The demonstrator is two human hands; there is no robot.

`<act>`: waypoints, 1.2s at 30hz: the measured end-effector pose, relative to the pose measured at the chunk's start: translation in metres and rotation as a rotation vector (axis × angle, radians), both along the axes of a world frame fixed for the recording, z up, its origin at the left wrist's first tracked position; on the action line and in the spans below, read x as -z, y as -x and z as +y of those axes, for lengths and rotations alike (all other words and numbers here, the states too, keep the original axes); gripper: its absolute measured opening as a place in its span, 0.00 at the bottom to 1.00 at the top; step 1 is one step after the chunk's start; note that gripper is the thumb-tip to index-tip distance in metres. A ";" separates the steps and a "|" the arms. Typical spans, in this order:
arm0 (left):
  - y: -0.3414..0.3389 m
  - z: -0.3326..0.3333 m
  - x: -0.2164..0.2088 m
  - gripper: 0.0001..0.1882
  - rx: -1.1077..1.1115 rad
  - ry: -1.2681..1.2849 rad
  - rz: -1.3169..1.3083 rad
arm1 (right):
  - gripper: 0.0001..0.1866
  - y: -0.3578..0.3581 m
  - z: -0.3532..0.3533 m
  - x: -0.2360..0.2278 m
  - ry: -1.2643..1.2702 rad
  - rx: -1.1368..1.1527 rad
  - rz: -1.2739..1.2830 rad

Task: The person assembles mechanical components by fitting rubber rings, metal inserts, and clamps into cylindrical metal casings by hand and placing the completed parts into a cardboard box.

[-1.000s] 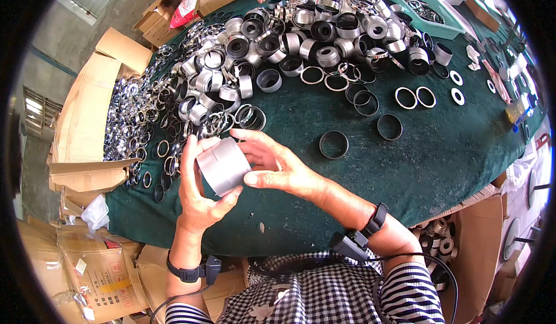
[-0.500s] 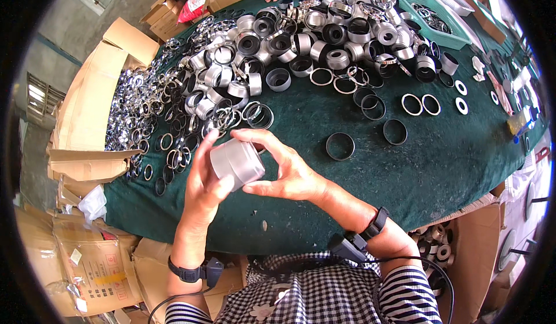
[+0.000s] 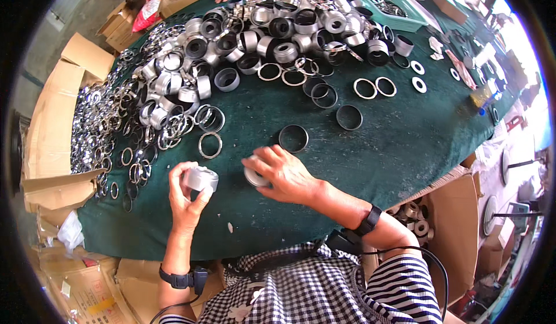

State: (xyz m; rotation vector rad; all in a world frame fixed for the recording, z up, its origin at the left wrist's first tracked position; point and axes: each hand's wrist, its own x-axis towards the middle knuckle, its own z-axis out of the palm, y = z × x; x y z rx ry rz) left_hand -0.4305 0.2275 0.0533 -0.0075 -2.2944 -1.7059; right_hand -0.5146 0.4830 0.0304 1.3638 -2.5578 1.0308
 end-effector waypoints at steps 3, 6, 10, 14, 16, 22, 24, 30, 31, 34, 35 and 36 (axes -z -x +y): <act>-0.009 -0.005 0.045 0.37 -0.012 0.230 0.102 | 0.29 -0.006 0.021 0.011 0.086 0.061 -0.066; -0.025 0.001 0.062 0.37 -0.011 0.327 0.152 | 0.20 0.004 0.044 0.013 0.061 0.245 0.034; -0.026 0.005 0.050 0.29 0.141 0.517 0.106 | 0.11 0.019 0.058 0.037 -0.113 0.321 0.190; 0.008 -0.005 0.036 0.12 -0.038 0.599 0.175 | 0.05 0.020 0.043 0.032 -0.046 0.333 0.117; 0.034 -0.003 0.040 0.11 -0.099 0.640 0.142 | 0.05 0.019 0.034 0.025 0.078 0.351 0.005; 0.070 -0.011 0.055 0.06 -0.121 0.825 0.040 | 0.06 0.010 -0.010 0.000 0.304 0.279 -0.188; 0.062 -0.006 0.038 0.06 -0.054 0.757 0.029 | 0.07 0.011 -0.022 -0.005 0.365 0.237 -0.154; 0.035 0.027 -0.023 0.08 0.086 0.781 0.159 | 0.08 0.012 -0.050 -0.015 0.328 0.063 0.114; 0.032 0.029 -0.028 0.09 0.080 0.753 0.219 | 0.08 0.011 -0.053 -0.014 0.340 0.051 0.051; 0.026 0.030 -0.025 0.26 0.020 0.388 0.257 | 0.08 0.003 -0.052 -0.017 0.455 0.059 -0.130; 0.023 0.033 -0.025 0.29 -0.011 0.160 0.258 | 0.08 0.001 -0.052 -0.016 0.456 0.052 -0.130; 0.020 0.035 -0.031 0.29 -0.073 -0.011 0.097 | 0.07 -0.002 -0.049 -0.015 0.519 0.035 -0.249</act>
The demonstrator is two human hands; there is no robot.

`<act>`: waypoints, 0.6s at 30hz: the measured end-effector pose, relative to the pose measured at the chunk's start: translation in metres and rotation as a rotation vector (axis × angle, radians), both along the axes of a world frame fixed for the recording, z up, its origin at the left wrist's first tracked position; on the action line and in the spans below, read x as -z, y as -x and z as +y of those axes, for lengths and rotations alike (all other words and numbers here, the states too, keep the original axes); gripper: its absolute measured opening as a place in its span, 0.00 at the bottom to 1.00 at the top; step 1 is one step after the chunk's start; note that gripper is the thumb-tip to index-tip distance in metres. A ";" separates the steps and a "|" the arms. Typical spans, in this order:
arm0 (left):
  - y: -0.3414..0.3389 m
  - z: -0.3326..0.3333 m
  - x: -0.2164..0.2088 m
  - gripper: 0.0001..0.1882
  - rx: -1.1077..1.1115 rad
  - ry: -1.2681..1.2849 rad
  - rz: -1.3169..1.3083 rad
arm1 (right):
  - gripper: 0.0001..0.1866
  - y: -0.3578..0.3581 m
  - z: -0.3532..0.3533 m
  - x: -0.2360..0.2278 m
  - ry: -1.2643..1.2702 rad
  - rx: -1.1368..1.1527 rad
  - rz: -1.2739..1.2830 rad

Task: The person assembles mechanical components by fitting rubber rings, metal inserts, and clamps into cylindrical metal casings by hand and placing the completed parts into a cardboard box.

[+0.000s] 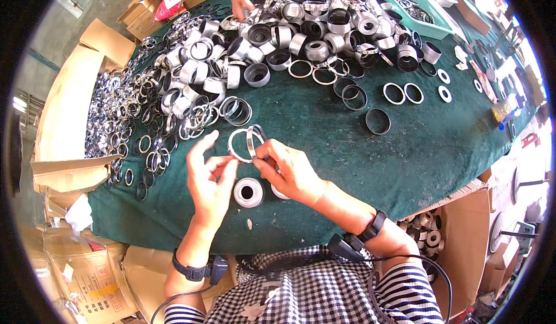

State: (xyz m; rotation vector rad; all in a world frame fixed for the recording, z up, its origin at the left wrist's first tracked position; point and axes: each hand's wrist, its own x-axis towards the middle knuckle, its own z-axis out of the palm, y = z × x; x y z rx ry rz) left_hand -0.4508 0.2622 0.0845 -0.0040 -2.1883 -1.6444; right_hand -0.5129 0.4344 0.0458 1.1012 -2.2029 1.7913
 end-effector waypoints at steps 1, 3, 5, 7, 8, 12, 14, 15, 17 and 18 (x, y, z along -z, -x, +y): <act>0.000 -0.004 0.003 0.25 -0.005 -0.127 0.028 | 0.06 -0.002 0.002 0.000 0.068 -0.038 -0.110; 0.001 -0.014 -0.005 0.22 0.008 -0.517 -0.389 | 0.06 -0.006 0.005 -0.006 0.097 -0.072 -0.163; 0.002 -0.019 -0.002 0.19 0.164 -0.719 -0.426 | 0.06 -0.007 0.007 -0.010 0.022 -0.069 0.041; 0.002 -0.017 -0.006 0.19 0.283 -0.855 -0.467 | 0.07 -0.006 0.007 -0.007 0.007 -0.089 0.103; 0.001 -0.014 -0.011 0.16 0.253 -0.786 -0.488 | 0.07 -0.005 0.007 -0.006 -0.015 -0.084 0.182; -0.005 -0.010 -0.024 0.13 0.263 -0.639 -0.523 | 0.07 -0.005 0.009 -0.008 -0.088 -0.093 0.320; -0.006 -0.011 -0.020 0.11 0.269 -0.526 -0.463 | 0.08 -0.005 0.012 -0.013 -0.086 -0.075 0.332; -0.007 -0.011 -0.019 0.09 0.267 -0.413 -0.400 | 0.08 -0.004 0.012 -0.016 -0.081 -0.062 0.345; -0.008 -0.010 -0.020 0.07 0.242 -0.245 -0.296 | 0.09 -0.001 0.012 -0.021 -0.001 -0.044 0.300; -0.009 -0.009 -0.019 0.06 0.217 -0.082 -0.193 | 0.10 -0.001 0.013 -0.023 0.074 -0.027 0.253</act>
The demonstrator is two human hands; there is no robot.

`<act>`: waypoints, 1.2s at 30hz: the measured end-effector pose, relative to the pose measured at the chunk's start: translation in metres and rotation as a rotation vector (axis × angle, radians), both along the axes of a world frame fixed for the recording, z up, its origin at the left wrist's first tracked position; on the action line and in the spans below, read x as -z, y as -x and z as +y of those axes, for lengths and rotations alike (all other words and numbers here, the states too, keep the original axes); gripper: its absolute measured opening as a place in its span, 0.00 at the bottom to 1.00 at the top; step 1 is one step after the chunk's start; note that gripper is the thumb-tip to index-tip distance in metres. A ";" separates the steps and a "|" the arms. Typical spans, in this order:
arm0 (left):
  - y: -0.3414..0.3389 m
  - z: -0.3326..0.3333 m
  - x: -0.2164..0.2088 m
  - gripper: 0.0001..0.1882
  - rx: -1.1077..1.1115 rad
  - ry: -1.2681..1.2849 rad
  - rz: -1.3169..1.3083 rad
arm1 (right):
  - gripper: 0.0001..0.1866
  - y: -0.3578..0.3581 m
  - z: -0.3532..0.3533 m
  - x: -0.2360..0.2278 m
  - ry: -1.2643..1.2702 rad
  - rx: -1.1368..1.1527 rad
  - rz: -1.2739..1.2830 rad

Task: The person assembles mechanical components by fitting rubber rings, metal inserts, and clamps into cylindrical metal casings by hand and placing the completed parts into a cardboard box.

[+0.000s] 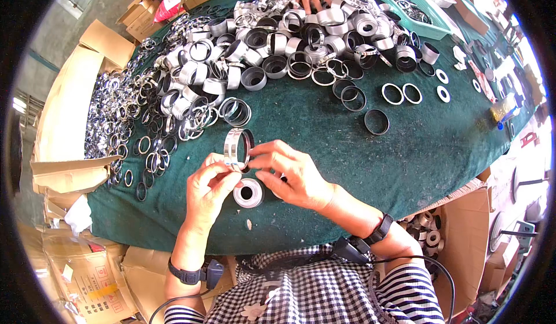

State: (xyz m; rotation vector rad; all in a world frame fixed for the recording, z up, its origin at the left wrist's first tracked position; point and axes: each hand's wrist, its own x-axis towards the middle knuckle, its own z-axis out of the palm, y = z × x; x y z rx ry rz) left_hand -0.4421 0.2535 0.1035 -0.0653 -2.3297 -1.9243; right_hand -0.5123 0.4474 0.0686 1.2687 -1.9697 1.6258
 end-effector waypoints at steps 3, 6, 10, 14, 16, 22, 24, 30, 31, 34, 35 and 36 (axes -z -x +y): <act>0.000 0.001 0.005 0.06 -0.023 0.154 0.153 | 0.12 0.001 0.008 -0.010 -0.020 -0.118 -0.389; 0.002 0.001 0.009 0.08 -0.019 0.327 0.269 | 0.10 -0.001 -0.006 -0.016 0.168 -0.273 -0.834; 0.004 -0.001 0.004 0.10 0.015 0.562 0.354 | 0.07 -0.001 -0.012 -0.012 0.290 -0.376 -0.954; 0.003 -0.003 -0.006 0.17 0.026 0.059 0.124 | 0.07 0.001 -0.009 -0.006 0.107 -0.216 -0.570; 0.004 0.002 -0.014 0.13 0.022 -0.099 0.025 | 0.09 0.002 -0.010 0.000 0.057 -0.152 -0.332; 0.003 0.008 -0.006 0.06 -0.014 -0.057 -0.005 | 0.13 -0.002 -0.006 -0.001 -0.018 -0.110 -0.281; 0.000 0.010 -0.009 0.03 -0.048 0.096 0.056 | 0.17 -0.003 -0.004 -0.002 -0.019 -0.118 -0.281; -0.002 0.014 -0.002 0.03 0.041 0.266 0.206 | 0.32 0.002 -0.010 -0.005 0.103 -0.084 -0.335; -0.004 0.013 0.002 0.03 0.040 0.259 0.196 | 0.32 0.004 -0.008 -0.003 0.096 -0.085 -0.346; -0.015 -0.002 0.013 0.03 -0.052 -0.014 -0.069 | 0.32 0.005 0.007 0.009 0.028 -0.075 -0.522; -0.019 -0.016 0.020 0.07 -0.102 -0.029 -0.144 | 0.32 0.007 0.019 0.016 -0.061 0.032 -0.458; -0.024 -0.032 0.031 0.10 -0.212 -0.158 -0.191 | 0.30 0.006 0.033 0.024 -0.153 0.138 -0.400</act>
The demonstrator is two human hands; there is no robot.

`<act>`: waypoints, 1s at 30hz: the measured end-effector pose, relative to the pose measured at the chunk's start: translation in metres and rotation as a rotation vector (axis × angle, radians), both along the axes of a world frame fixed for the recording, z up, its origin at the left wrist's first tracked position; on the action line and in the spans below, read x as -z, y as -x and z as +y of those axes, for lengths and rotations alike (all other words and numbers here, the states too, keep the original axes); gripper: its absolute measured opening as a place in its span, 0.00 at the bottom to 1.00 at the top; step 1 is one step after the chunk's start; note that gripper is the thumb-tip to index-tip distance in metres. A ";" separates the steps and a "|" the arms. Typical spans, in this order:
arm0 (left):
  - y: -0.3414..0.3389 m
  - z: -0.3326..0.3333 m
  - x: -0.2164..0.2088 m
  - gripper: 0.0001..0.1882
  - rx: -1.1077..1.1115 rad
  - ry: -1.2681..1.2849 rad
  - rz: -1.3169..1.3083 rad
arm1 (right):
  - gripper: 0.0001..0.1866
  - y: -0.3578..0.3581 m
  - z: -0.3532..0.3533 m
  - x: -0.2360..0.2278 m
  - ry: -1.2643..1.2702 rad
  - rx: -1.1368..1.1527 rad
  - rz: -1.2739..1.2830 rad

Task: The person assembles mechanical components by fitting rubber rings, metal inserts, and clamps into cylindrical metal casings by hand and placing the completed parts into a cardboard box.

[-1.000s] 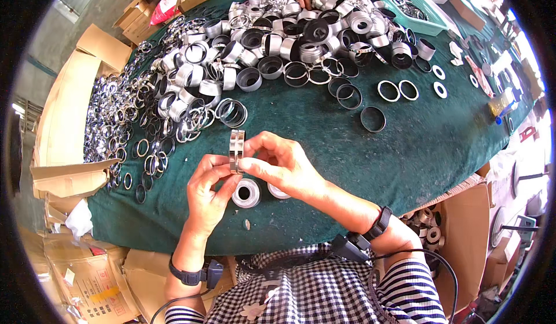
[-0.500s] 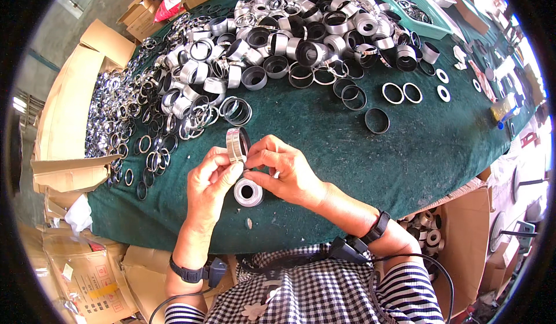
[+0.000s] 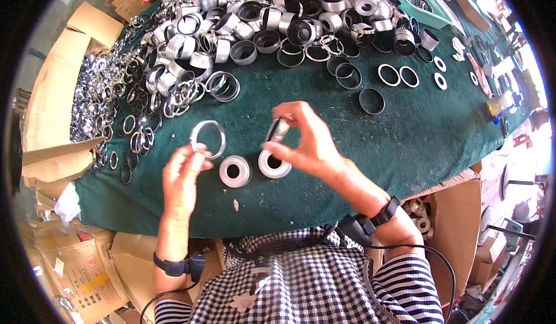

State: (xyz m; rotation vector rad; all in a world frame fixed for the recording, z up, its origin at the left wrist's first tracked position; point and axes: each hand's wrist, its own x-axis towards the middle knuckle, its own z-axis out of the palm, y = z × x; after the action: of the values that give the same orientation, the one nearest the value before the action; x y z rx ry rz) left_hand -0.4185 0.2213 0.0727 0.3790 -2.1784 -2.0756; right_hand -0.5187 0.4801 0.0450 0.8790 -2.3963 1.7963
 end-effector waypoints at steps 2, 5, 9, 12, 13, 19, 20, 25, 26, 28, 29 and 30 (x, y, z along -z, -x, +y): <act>-0.013 -0.039 0.032 0.15 -0.184 -0.126 -0.067 | 0.27 0.000 0.030 0.020 -0.197 0.074 0.034; -0.039 -0.078 0.065 0.18 -0.296 -0.101 -0.146 | 0.23 -0.009 0.060 0.041 -0.539 0.054 0.253; -0.046 -0.085 0.078 0.22 -0.265 0.158 -0.277 | 0.26 -0.027 0.047 0.030 -0.362 0.043 0.143; -0.042 -0.071 0.075 0.29 -0.116 0.926 0.057 | 0.29 -0.038 0.024 0.024 -0.375 -0.093 0.339; -0.039 -0.066 0.074 0.32 -0.062 0.999 0.155 | 0.30 -0.042 0.017 0.026 -0.388 -0.114 0.351; -0.028 -0.056 0.073 0.34 -0.046 1.116 0.111 | 0.31 -0.049 0.001 0.031 -0.476 -0.151 0.349; -0.029 -0.054 0.070 0.34 -0.048 1.115 0.110 | 0.31 -0.049 0.000 0.031 -0.514 -0.152 0.379; -0.020 -0.004 0.033 0.35 0.152 0.905 0.332 | 0.29 -0.048 -0.005 0.028 -0.610 -0.166 0.427; -0.019 0.004 0.036 0.35 0.209 0.935 0.313 | 0.29 -0.048 -0.005 0.030 -0.609 -0.157 0.428; -0.017 0.016 0.047 0.37 0.261 0.922 0.266 | 0.29 -0.048 -0.007 0.032 -0.601 -0.152 0.432; -0.017 0.016 0.047 0.37 0.259 0.925 0.266 | 0.28 -0.048 -0.008 0.033 -0.602 -0.156 0.432; -0.016 0.018 0.046 0.37 0.277 0.919 0.225 | 0.27 -0.049 -0.008 0.034 -0.608 -0.155 0.427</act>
State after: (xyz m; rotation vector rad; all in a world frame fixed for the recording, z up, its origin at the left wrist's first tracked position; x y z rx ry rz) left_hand -0.4028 0.2388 0.0269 -0.2476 -2.8083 -0.9106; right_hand -0.4696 0.4723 0.0113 1.3548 -2.6322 0.7610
